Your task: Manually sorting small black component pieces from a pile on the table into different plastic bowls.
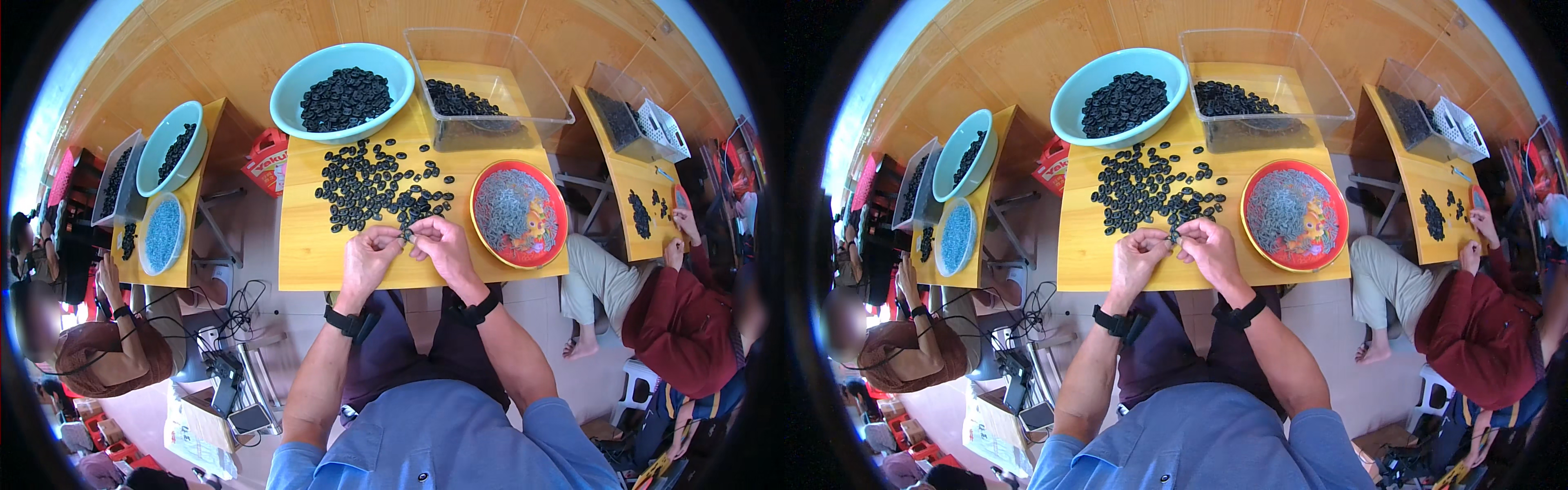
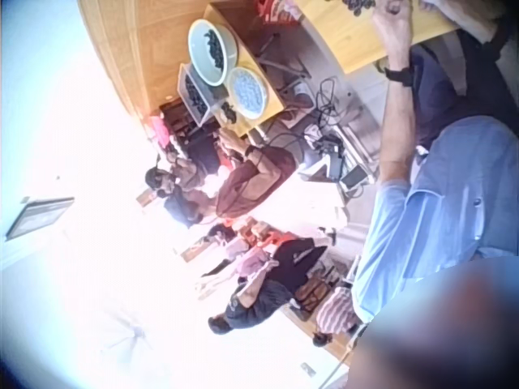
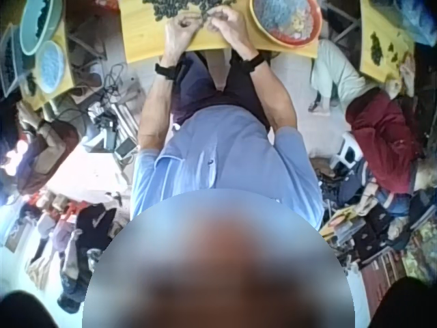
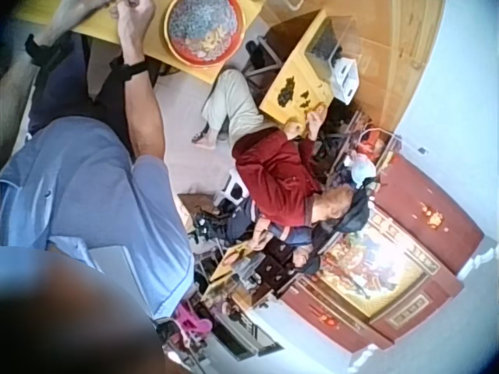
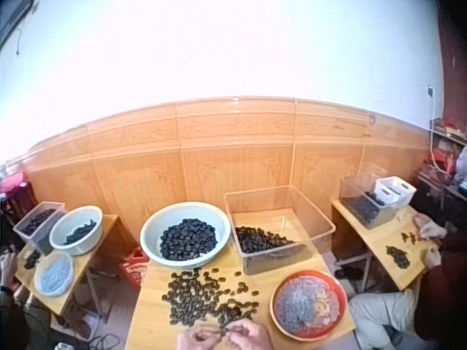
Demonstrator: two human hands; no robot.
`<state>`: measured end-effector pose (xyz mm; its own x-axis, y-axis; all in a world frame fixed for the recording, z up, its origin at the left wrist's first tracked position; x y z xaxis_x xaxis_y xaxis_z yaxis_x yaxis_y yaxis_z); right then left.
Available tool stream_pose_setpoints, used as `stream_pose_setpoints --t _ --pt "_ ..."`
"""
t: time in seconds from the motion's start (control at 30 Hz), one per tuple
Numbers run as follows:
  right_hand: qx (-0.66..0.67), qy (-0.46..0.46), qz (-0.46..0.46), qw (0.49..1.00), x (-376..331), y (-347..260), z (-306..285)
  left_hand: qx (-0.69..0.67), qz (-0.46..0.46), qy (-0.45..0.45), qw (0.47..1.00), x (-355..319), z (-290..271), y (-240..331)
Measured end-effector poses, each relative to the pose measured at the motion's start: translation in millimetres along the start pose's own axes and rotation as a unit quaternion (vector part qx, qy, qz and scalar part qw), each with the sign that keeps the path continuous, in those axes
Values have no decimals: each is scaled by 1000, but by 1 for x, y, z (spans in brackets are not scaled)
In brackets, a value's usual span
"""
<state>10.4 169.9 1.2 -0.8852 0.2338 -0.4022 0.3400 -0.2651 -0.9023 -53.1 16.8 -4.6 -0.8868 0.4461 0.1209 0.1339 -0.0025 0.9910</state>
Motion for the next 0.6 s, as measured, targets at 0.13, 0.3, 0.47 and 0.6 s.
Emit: stream_pose_setpoints --t 0.13,0.3,0.47,0.6 --pt "-2 -11 2 1000 1 2 0 -14 6 -14 1000 1 -2 -1" --pt "-9 -4 7 1000 -1 1 -1 -12 -11 -32 999 1 -1 5" --pt "-15 -5 7 1000 -1 0 1 -14 -6 -19 1000 1 -2 5" --pt "-13 -2 -3 1000 0 2 0 0 -17 -22 1000 2 -2 6"
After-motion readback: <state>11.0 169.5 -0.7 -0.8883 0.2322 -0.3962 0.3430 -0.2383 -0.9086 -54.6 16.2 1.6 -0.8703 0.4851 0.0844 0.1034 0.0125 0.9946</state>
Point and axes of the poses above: each hand's wrist, its own x-axis towards the middle knuckle, its own z-axis out of the palm, y = z × x, the point moved 4 cm from there along x, towards the middle knuckle, and after that the axes turned 14 degrees about z, right-handed, at the moved point
